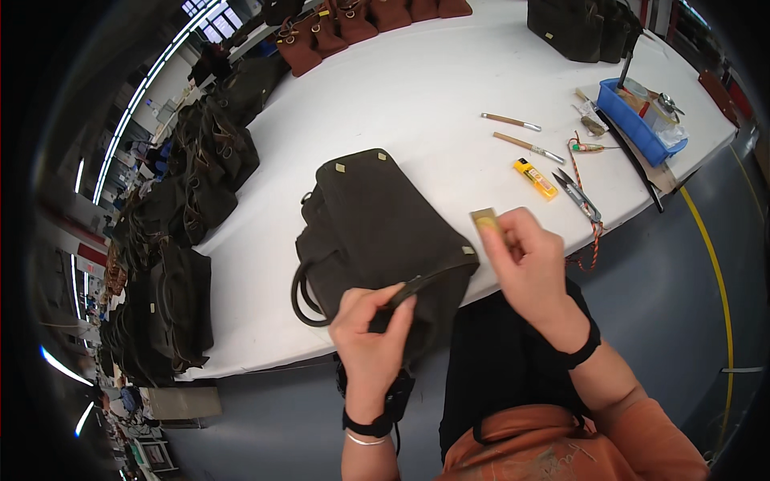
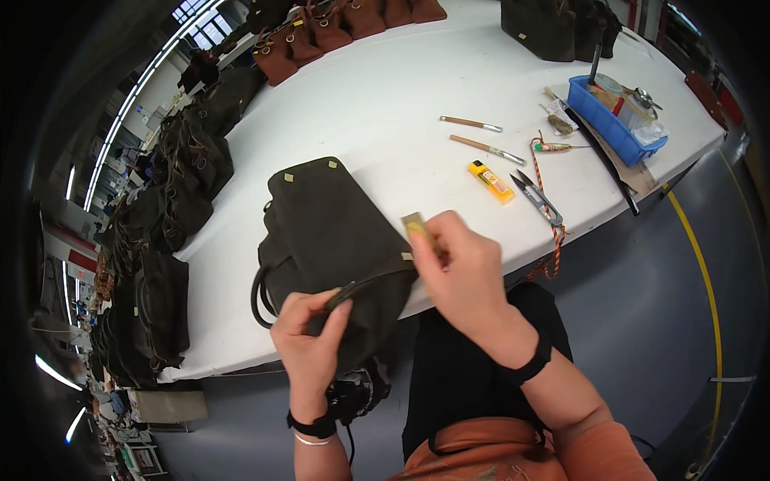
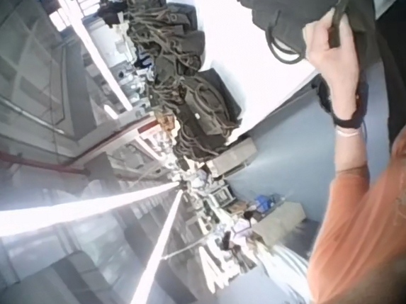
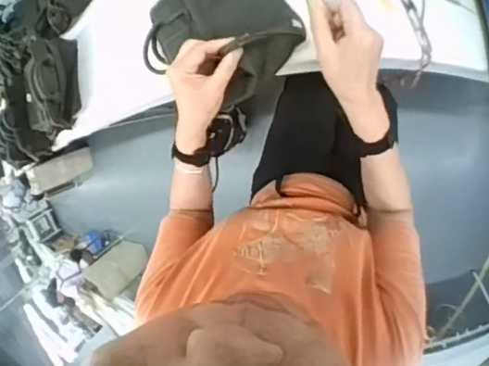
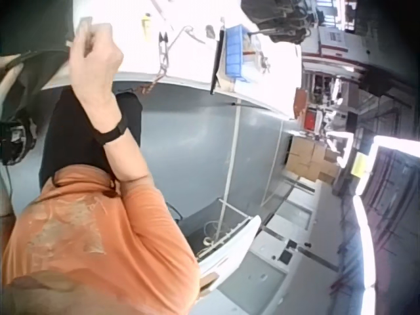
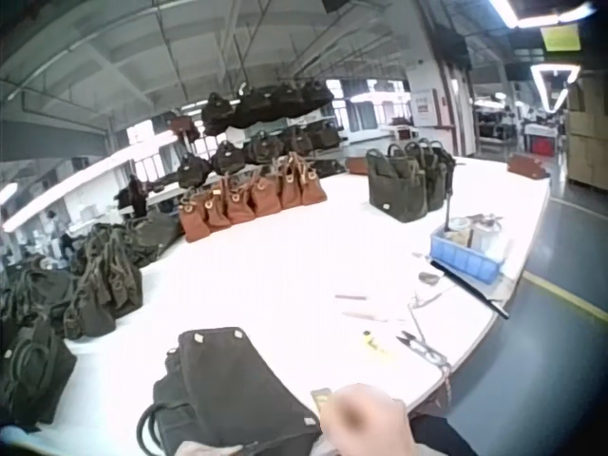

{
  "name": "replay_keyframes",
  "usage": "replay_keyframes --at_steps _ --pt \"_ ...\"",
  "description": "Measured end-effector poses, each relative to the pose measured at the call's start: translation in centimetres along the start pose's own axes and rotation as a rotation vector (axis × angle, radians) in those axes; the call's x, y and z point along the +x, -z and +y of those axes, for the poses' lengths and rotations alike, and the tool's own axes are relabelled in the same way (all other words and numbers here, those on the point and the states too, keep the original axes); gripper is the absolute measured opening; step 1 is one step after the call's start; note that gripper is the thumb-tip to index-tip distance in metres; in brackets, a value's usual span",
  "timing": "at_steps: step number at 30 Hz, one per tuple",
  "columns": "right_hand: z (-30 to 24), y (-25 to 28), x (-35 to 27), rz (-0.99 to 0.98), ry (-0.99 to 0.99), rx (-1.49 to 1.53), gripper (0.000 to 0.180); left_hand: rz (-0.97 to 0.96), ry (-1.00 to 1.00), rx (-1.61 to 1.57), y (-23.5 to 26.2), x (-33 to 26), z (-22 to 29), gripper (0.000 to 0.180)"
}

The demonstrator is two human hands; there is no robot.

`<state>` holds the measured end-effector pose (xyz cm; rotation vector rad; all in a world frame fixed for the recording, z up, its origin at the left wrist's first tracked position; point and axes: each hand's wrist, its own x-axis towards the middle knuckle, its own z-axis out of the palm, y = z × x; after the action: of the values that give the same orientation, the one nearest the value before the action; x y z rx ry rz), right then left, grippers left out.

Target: The person applies a small yellow block to the zipper area and corners of a dark green canvas bag. They then inspect the bag's exterior and interior, checking the handles and lining before placing the finished bag on a stack of similar items.

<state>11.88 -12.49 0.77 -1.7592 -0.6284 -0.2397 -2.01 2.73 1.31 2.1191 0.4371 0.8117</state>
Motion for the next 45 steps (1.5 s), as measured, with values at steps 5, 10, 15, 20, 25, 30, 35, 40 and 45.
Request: replay_keyframes --at_steps 5,10,15,20,25,30,35,40,45 --pt "1.9 2.3 -2.3 -0.066 -0.197 0.076 0.016 -0.099 -0.095 0.31 2.1 0.4 2.0 0.031" --pt "2.4 1.4 -4.0 -0.147 -0.213 0.107 0.016 -0.162 -0.276 0.42 -1.6 1.2 3.7 0.034" --pt "2.1 0.9 -3.9 -0.16 -0.2 0.154 0.016 -0.098 -0.176 0.461 -3.2 1.8 0.1 0.024" --pt "1.9 0.5 -3.3 -0.18 -0.245 0.226 0.017 -0.011 0.216 -0.075 -2.5 2.2 -1.4 0.019" --pt "0.5 -1.1 -2.8 -0.197 -0.211 0.311 0.016 0.014 0.372 -0.248 -1.9 2.6 -1.3 0.024" --pt "-0.1 -3.0 -2.6 -0.173 -0.132 0.32 0.015 0.019 0.4 -0.306 -2.0 2.6 -1.5 0.023" --pt "-0.1 -5.1 -2.2 -0.104 0.026 0.173 0.017 0.019 0.389 -0.303 -2.2 2.6 -2.0 0.022" --pt "2.3 -3.2 1.4 -0.052 -0.092 -0.085 0.02 -0.056 0.283 -0.23 -2.0 2.3 -2.1 0.018" --pt "5.8 0.1 2.6 -0.11 -0.017 -0.572 0.022 -0.26 -0.172 0.082 -1.9 2.0 -1.4 0.01"
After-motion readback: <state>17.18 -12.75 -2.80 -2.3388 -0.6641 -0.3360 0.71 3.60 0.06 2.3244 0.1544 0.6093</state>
